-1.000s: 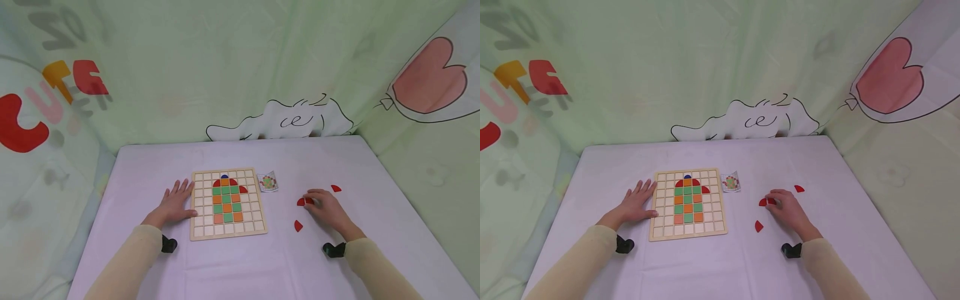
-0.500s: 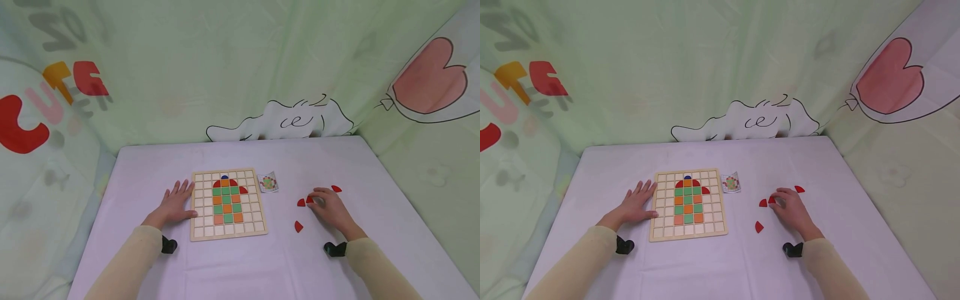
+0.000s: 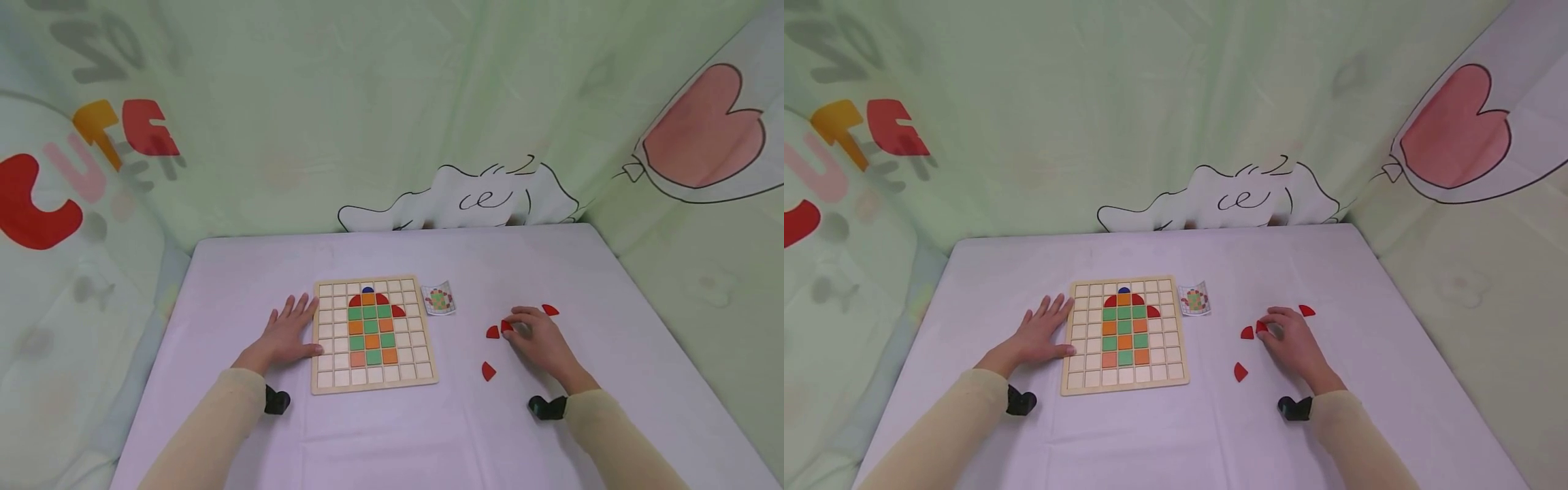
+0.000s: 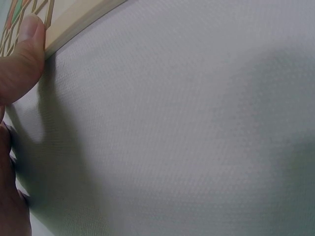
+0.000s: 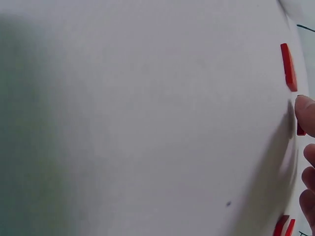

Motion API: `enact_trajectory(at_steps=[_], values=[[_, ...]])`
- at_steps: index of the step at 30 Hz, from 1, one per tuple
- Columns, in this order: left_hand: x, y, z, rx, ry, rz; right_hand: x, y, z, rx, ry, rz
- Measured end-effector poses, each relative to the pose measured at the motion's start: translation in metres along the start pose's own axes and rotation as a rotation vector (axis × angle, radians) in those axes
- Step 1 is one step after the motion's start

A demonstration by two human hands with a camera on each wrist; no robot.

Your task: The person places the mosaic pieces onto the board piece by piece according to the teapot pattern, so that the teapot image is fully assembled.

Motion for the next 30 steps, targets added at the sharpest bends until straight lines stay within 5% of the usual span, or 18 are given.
enact_trajectory(at_steps=[9, 30], values=[[-0.003, 0.002, 0.0, 0.0, -0.012, -0.009, 0.002, -0.01, 0.036, -0.043, -0.052, -0.007], [0.0, 0.0, 0.002, 0.001, 0.002, -0.007, 0.054, -0.038, 0.13, -0.237, -0.065, 0.093]])
Point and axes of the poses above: each hand's wrist, its own y-axis away from the middle knuckle, its own x-axis out of the palm, z = x × y, the point moved 6 cm from there along -y, towards the middle knuckle, and after that the axes turned 3 degrees about -z, right-handed, at the moved point
